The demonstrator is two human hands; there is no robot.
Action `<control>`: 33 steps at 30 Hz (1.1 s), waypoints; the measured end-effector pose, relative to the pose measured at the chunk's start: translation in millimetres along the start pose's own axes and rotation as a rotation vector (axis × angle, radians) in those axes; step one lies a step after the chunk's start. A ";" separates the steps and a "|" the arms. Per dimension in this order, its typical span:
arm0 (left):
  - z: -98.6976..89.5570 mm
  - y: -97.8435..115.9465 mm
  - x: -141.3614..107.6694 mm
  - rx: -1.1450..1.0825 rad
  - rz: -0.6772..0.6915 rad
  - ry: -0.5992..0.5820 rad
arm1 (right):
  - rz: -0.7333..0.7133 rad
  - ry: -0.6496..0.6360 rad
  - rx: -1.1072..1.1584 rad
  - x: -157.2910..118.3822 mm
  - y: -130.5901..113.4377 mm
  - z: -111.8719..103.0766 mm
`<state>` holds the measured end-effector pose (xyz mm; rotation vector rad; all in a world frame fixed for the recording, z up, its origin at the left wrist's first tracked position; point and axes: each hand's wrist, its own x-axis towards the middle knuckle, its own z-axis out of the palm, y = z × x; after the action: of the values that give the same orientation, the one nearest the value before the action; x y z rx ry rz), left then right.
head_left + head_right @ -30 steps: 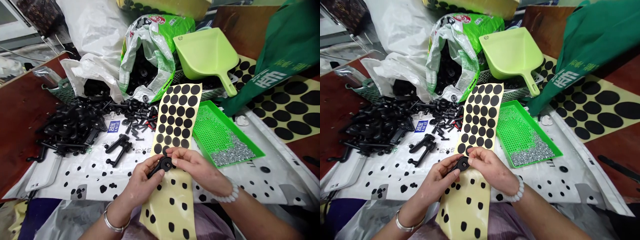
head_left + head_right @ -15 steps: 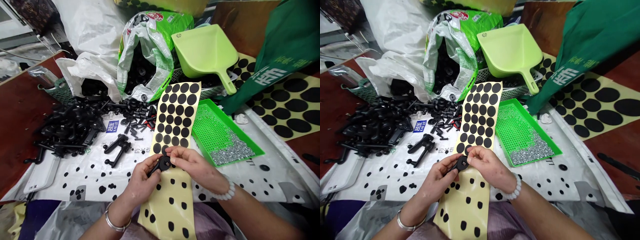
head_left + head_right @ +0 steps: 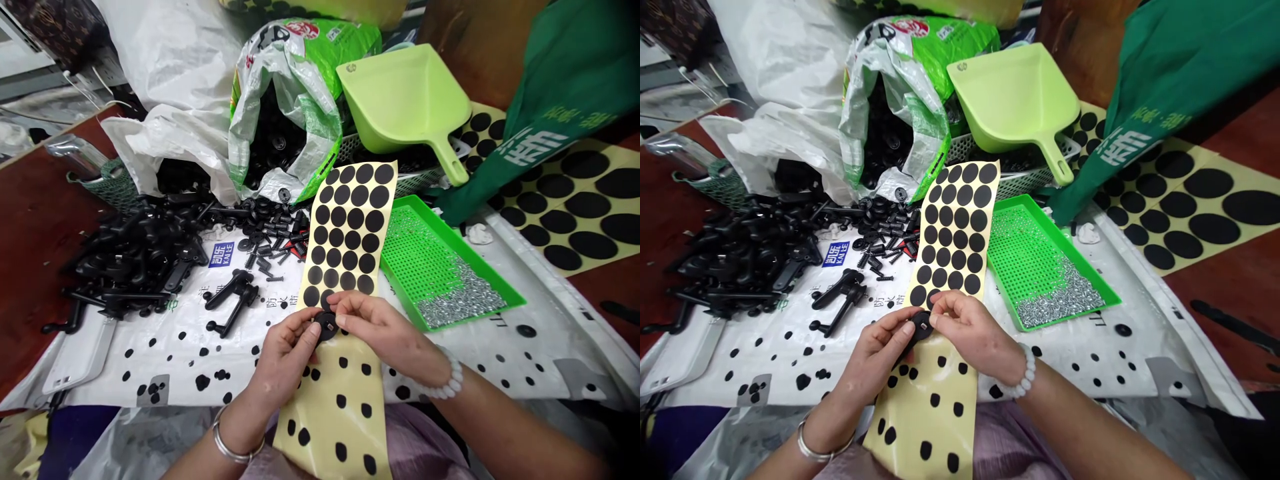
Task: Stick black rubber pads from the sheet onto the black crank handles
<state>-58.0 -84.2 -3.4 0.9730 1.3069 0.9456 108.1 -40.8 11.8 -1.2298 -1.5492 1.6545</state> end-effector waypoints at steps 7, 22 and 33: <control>1.1 -0.7 -0.5 0.011 0.022 0.022 | -0.094 0.120 -0.140 -0.8 9.7 4.9; -3.5 -11.9 -2.8 0.073 0.115 -0.022 | -0.062 0.054 -0.008 -2.3 8.9 8.3; -26.9 2.7 -4.2 0.299 0.170 0.214 | -0.268 -0.002 -0.298 -7.6 8.6 11.8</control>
<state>-85.0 -86.3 -0.2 1.2544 1.5963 1.0231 102.5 -54.4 4.3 -1.1032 -1.9198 1.2894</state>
